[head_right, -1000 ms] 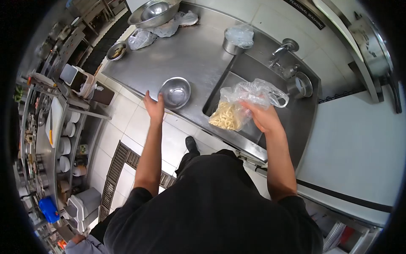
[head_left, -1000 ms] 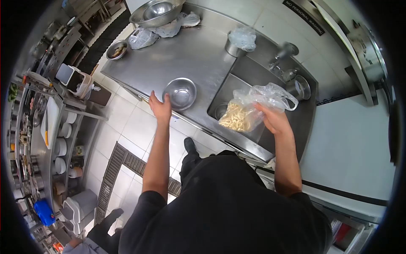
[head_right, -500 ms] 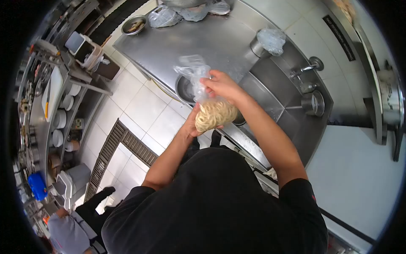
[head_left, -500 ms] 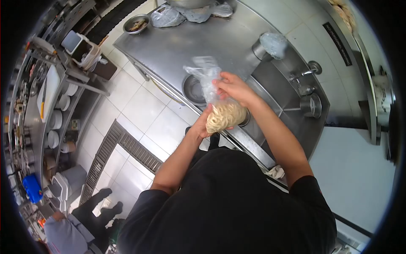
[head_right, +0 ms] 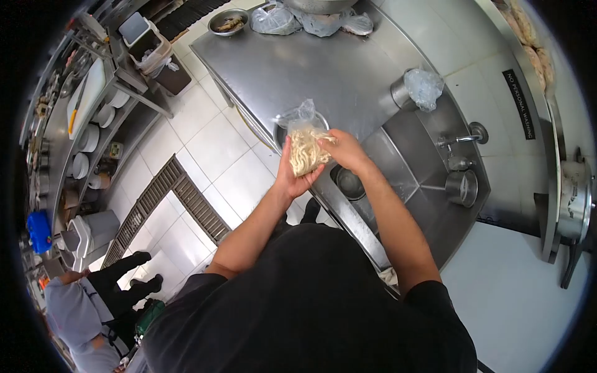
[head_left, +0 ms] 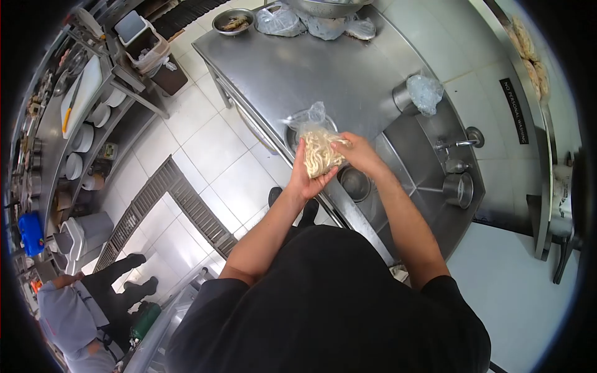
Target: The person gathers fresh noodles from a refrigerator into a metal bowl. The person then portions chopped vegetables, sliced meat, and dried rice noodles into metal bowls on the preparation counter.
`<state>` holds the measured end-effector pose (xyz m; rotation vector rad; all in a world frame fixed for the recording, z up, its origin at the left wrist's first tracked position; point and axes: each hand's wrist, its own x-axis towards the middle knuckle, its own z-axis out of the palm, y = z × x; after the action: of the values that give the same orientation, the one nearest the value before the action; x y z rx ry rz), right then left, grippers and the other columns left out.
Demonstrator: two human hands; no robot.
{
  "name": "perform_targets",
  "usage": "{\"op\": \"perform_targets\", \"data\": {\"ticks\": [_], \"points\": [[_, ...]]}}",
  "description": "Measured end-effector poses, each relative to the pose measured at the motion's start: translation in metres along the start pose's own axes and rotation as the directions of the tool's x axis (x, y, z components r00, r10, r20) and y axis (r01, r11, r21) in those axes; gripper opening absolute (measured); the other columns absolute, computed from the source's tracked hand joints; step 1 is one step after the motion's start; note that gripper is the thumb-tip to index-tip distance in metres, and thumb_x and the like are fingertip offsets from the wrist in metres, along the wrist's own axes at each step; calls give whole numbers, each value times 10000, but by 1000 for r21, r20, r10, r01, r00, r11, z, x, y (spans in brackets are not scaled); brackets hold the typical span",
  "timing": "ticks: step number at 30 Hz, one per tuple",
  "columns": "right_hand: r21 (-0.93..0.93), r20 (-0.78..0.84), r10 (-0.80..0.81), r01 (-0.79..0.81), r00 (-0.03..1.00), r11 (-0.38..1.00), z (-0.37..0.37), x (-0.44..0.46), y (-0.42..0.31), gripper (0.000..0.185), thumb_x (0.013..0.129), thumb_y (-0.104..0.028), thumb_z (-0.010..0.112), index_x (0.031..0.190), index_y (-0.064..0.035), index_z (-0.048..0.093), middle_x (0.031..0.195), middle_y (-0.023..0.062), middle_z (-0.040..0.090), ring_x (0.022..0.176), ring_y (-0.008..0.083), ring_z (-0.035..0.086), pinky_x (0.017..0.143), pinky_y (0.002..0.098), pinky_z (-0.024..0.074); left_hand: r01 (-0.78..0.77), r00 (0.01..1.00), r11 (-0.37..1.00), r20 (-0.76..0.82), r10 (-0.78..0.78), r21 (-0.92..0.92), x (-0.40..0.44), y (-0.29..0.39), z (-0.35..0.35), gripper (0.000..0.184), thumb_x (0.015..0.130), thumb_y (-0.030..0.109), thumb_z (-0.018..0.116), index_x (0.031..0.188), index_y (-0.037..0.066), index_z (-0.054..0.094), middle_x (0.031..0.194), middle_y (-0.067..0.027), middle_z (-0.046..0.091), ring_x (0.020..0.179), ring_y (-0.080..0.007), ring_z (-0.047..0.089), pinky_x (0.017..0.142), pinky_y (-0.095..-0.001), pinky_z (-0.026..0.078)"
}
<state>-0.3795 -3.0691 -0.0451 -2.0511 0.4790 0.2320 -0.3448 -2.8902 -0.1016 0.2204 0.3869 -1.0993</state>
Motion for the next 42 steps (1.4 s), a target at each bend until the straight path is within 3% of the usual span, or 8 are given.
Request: {"op": "perform_targets", "data": {"ticks": [8,14,19,27,30,33,37,42], "points": [[-115,-243,-118,92,963,989,4,23,5,396,940,-374,662,1052,4,696,862,188,720,820,296,704,765,387,528,101,988,989,-130,-86,110,0,6,5,816,941,732,432,1359,34,494,1202,-191,639,1023,-280,691,821,-369,623],[4,-264,94,-96,960,995,-9,28,-17,476,887,-379,753,1204,-35,662,1028,180,733,882,256,701,774,365,533,117,931,669,-316,184,734,-16,33,0,495,1018,490,520,1190,27,549,881,-110,662,732,-223,697,614,-322,581],[-15,-113,-421,423,900,906,1,10,-7,586,847,-295,791,1341,-59,582,1115,120,691,1057,278,664,901,376,517,-46,933,453,-124,337,890,-9,58,21,303,1020,302,561,811,83,574,620,3,519,498,-100,470,472,-272,388],[-304,-234,-490,416,840,857,29,15,-24,449,779,2,660,1221,-78,635,1118,211,659,1015,399,632,878,441,522,-163,900,55,126,417,985,-34,72,104,400,1017,408,558,837,55,611,682,32,528,602,-73,470,527,-252,373],[-293,-286,-534,459,795,839,23,15,-21,440,748,52,625,1175,-53,650,1004,208,683,919,401,656,807,427,532,-262,747,212,59,662,942,-35,99,52,321,1003,353,578,912,47,612,748,7,568,627,-81,501,537,-253,402],[-207,-299,-451,404,841,891,8,11,-30,394,772,34,633,1158,-39,664,911,205,700,830,361,693,732,398,529,-157,657,-99,179,732,983,-18,96,-39,224,972,265,615,1012,47,589,828,-16,594,656,-92,530,565,-254,442],[-50,-385,-366,377,847,925,-3,-2,-70,230,874,-95,679,1090,-20,700,842,189,717,743,247,704,681,367,514,51,760,-147,57,647,988,-20,66,-71,782,830,252,781,1450,8,373,1275,-269,543,853,-260,677,736,-356,565],[-2,-440,-267,296,857,955,-24,-15,-117,274,948,-252,686,1010,14,715,799,158,730,705,184,673,663,364,508,-116,756,-9,94,648,993,-13,34,-50,950,790,173,805,1502,-83,231,1359,-288,515,1168,-313,610,851,-367,577]]}}
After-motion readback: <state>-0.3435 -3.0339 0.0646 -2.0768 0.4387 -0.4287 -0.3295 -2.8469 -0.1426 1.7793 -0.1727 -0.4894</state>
